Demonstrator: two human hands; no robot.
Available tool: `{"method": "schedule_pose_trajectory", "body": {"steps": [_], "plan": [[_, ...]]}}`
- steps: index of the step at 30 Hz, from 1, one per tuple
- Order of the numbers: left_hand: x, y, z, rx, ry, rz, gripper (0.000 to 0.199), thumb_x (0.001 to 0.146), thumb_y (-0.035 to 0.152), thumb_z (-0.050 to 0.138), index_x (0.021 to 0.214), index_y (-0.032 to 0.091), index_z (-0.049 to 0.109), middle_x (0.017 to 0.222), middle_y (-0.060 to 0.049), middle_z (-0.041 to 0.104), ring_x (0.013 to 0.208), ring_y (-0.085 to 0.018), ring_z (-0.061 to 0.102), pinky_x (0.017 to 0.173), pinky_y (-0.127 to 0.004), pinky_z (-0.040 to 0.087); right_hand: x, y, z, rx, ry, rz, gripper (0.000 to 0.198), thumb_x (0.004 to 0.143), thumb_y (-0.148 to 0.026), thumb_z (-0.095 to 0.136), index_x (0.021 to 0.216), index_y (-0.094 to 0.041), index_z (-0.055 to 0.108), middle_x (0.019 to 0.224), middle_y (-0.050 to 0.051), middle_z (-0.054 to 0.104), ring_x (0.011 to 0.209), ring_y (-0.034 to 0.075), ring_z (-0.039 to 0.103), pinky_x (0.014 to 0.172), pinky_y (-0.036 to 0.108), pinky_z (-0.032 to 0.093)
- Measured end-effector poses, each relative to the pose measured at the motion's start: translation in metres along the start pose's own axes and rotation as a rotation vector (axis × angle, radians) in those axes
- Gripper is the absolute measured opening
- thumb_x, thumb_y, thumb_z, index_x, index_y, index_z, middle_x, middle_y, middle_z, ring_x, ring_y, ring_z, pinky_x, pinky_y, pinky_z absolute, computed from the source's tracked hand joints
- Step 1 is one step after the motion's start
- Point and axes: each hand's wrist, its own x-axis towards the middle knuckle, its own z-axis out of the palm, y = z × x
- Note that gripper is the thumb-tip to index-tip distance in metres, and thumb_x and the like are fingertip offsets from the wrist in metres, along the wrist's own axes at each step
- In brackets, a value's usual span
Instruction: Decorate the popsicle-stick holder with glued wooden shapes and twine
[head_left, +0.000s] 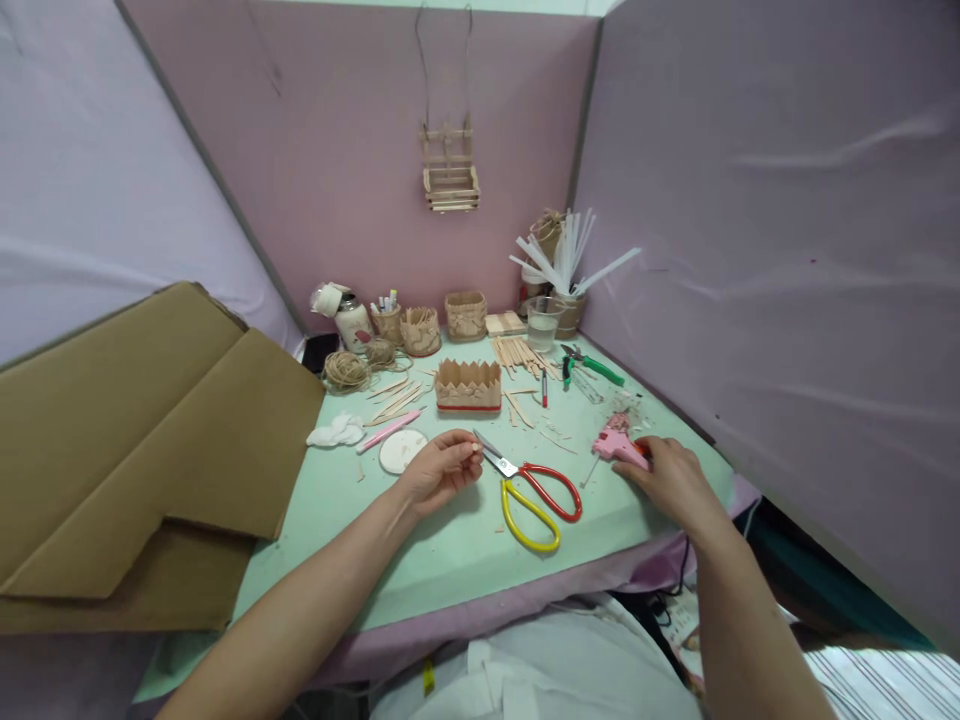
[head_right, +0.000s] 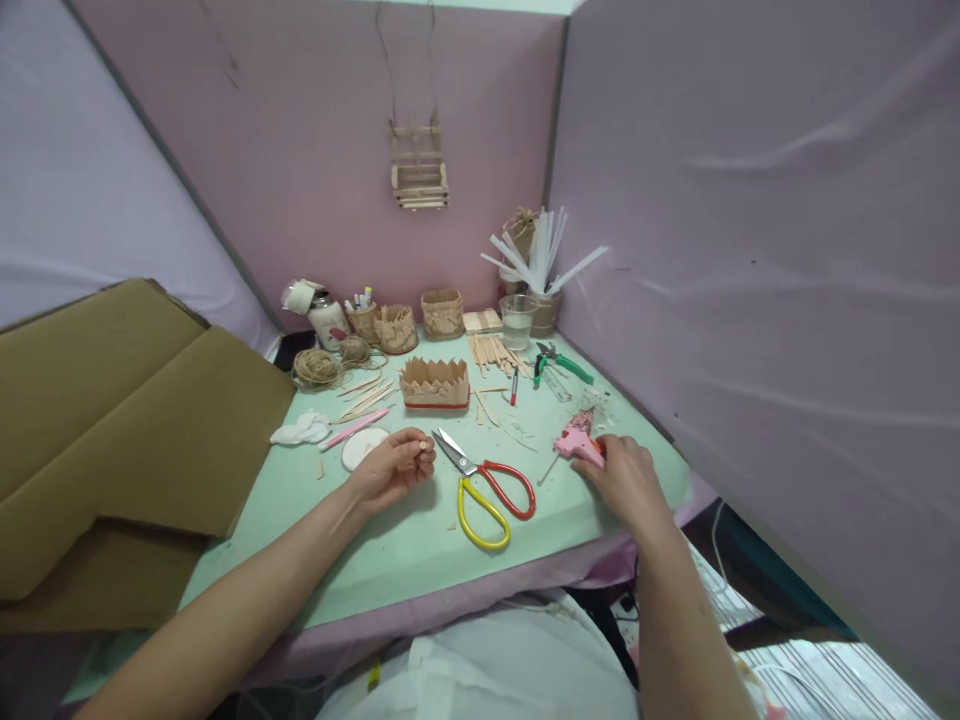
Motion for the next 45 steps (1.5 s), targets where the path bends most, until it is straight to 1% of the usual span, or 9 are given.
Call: {"method": "schedule_pose_trajectory", "body": {"steps": [4, 7, 10, 13, 16, 19, 25, 33, 45], "plan": [[-0.001, 0.0, 0.001, -0.002, 0.006, 0.005, 0.025, 0.055, 0.016, 0.086, 0.072, 0.013, 0.067, 0.07, -0.002, 0.064, 0.061, -0.007, 0.056, 0.059, -0.019, 0.047, 0.003, 0.0, 0.004, 0.028, 0.001, 0.017, 0.043, 0.077, -0.053, 0.056, 0.09, -0.013, 0.066, 0.081, 0.014, 0.061, 0.081, 0.031, 0.058, 0.077, 0.042, 0.045], [-0.001, 0.001, 0.0, 0.001, 0.019, 0.004, 0.027, 0.053, 0.018, 0.087, 0.072, 0.013, 0.067, 0.069, -0.002, 0.064, 0.062, -0.007, 0.056, 0.06, -0.02, 0.047, 0.003, 0.0, -0.001, 0.136, 0.12, 0.091, 0.047, 0.076, -0.055, 0.054, 0.091, -0.012, 0.067, 0.089, 0.017, 0.06, 0.086, 0.031, 0.058, 0.08, 0.043, 0.046], [0.0, 0.0, -0.002, 0.008, 0.018, 0.003, 0.028, 0.054, 0.019, 0.086, 0.072, 0.013, 0.066, 0.069, -0.002, 0.064, 0.063, -0.007, 0.057, 0.062, -0.02, 0.048, 0.0, -0.006, -0.014, 0.356, 0.208, 0.139, 0.049, 0.078, -0.056, 0.05, 0.099, -0.014, 0.066, 0.097, 0.015, 0.062, 0.088, 0.028, 0.059, 0.08, 0.041, 0.048], [0.001, 0.0, -0.004, 0.006, 0.022, 0.011, 0.029, 0.054, 0.018, 0.086, 0.074, 0.013, 0.066, 0.07, -0.001, 0.064, 0.063, -0.007, 0.057, 0.062, -0.02, 0.048, -0.008, -0.023, -0.027, 0.69, 0.156, 0.171, 0.047, 0.082, -0.059, 0.05, 0.102, -0.019, 0.065, 0.092, 0.009, 0.067, 0.076, 0.022, 0.061, 0.07, 0.035, 0.051], [0.001, 0.001, -0.004, -0.005, 0.013, 0.018, 0.033, 0.054, 0.017, 0.086, 0.08, 0.014, 0.065, 0.072, -0.001, 0.064, 0.063, -0.007, 0.058, 0.062, -0.02, 0.048, -0.022, -0.046, -0.033, 1.009, 0.049, 0.174, 0.043, 0.085, -0.057, 0.05, 0.1, -0.021, 0.067, 0.094, 0.008, 0.069, 0.069, 0.018, 0.063, 0.062, 0.03, 0.052], [0.0, 0.003, -0.003, -0.013, 0.011, 0.03, 0.038, 0.055, 0.016, 0.086, 0.086, 0.015, 0.064, 0.072, 0.001, 0.062, 0.063, -0.006, 0.058, 0.062, -0.018, 0.048, -0.038, -0.069, -0.03, 1.148, -0.059, 0.144, 0.042, 0.086, -0.056, 0.05, 0.101, -0.02, 0.068, 0.097, 0.009, 0.071, 0.073, 0.02, 0.065, 0.064, 0.031, 0.053], [0.0, 0.005, -0.006, -0.001, -0.013, 0.063, 0.043, 0.056, 0.016, 0.086, 0.091, 0.016, 0.062, 0.072, 0.002, 0.062, 0.065, -0.006, 0.059, 0.063, -0.017, 0.048, -0.063, -0.1, -0.024, 1.116, -0.203, 0.052, 0.043, 0.083, -0.06, 0.052, 0.09, -0.022, 0.071, 0.084, 0.006, 0.072, 0.076, 0.021, 0.064, 0.065, 0.03, 0.053], [0.001, 0.005, -0.007, 0.031, -0.034, 0.113, 0.041, 0.056, 0.014, 0.086, 0.09, 0.014, 0.063, 0.074, 0.001, 0.067, 0.064, -0.006, 0.06, 0.066, -0.02, 0.047, -0.068, -0.116, -0.032, 1.036, -0.217, -0.067, 0.044, 0.084, -0.06, 0.049, 0.1, -0.025, 0.072, 0.079, 0.003, 0.07, 0.07, 0.02, 0.061, 0.06, 0.026, 0.051], [0.001, 0.003, -0.007, 0.058, -0.025, 0.14, 0.042, 0.054, 0.013, 0.086, 0.09, 0.014, 0.064, 0.073, 0.0, 0.068, 0.067, -0.008, 0.061, 0.069, -0.023, 0.044, -0.069, -0.117, -0.031, 1.025, -0.251, -0.009, 0.048, 0.083, -0.063, 0.049, 0.096, -0.023, 0.071, 0.074, 0.003, 0.068, 0.064, 0.017, 0.057, 0.056, 0.024, 0.048]]}}
